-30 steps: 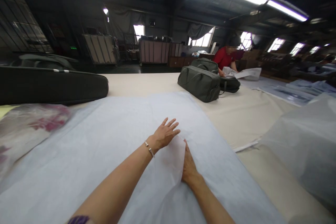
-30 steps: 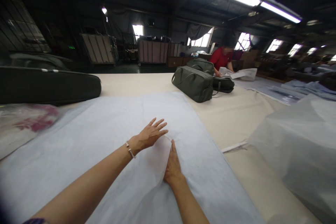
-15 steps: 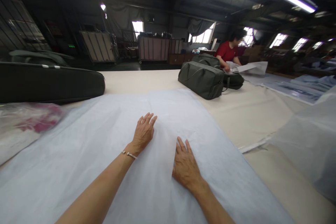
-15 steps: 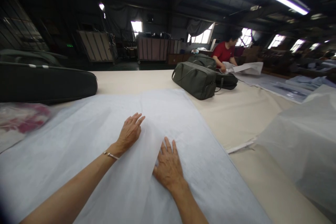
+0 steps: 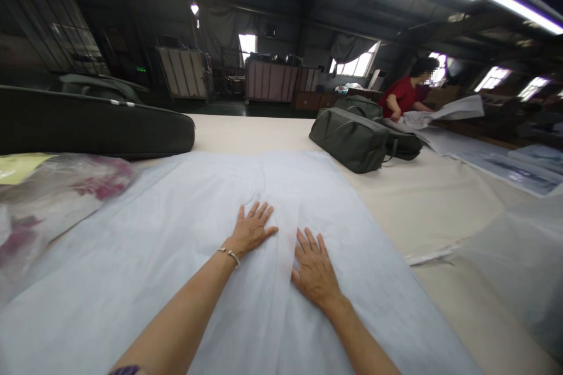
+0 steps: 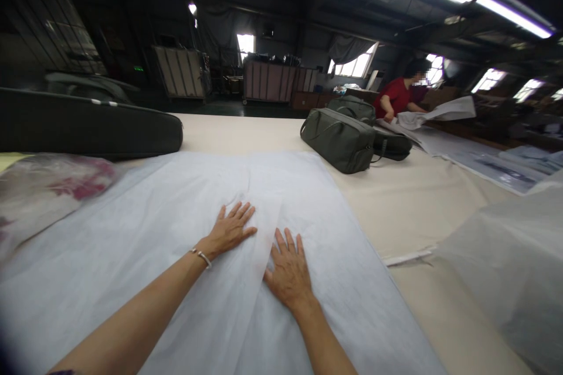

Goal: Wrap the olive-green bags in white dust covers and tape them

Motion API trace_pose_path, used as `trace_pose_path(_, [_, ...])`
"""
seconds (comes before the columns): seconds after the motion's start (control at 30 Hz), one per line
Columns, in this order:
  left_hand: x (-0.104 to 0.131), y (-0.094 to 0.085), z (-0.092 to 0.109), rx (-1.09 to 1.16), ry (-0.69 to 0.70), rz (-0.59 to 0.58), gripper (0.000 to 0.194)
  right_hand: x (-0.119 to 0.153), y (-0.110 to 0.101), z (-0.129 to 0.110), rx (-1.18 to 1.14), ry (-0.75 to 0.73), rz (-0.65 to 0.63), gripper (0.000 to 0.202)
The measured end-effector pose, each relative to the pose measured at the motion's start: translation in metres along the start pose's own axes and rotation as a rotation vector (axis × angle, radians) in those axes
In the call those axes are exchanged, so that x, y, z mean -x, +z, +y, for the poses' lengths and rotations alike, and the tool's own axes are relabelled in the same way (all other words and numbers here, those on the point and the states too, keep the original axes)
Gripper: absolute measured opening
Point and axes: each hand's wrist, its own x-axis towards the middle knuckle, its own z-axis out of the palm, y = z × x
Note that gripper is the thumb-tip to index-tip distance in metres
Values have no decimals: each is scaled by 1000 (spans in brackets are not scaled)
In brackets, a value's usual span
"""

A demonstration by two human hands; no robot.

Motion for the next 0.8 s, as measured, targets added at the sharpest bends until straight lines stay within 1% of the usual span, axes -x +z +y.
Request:
trace_pose_path(0.17, [-1,-4,-8,-33,-148,46,61,-1,2,3,11,6,-9,63])
trace_pose_path(0.3, [-3,-13,-12,-66,-202,62,61,-1,4,2,13,-1,22,64])
trace_pose_path(0.4, [-1,-26,-13,-106,-207,69,59,-1,3,1,-5,-2,33,65])
trace_pose_path(0.53, [-3,-41,-4,-179,-213,66,66,-1,2,1,-28,11,31,66])
trace_pose_path(0.63, [-9,-43,4,-220,-201,55,69,-1,1,0,-44,18,28,67])
trace_pose_path(0.8, [-16,-40,10,-238,-105,42,61,0,0,-1,-63,23,32,66])
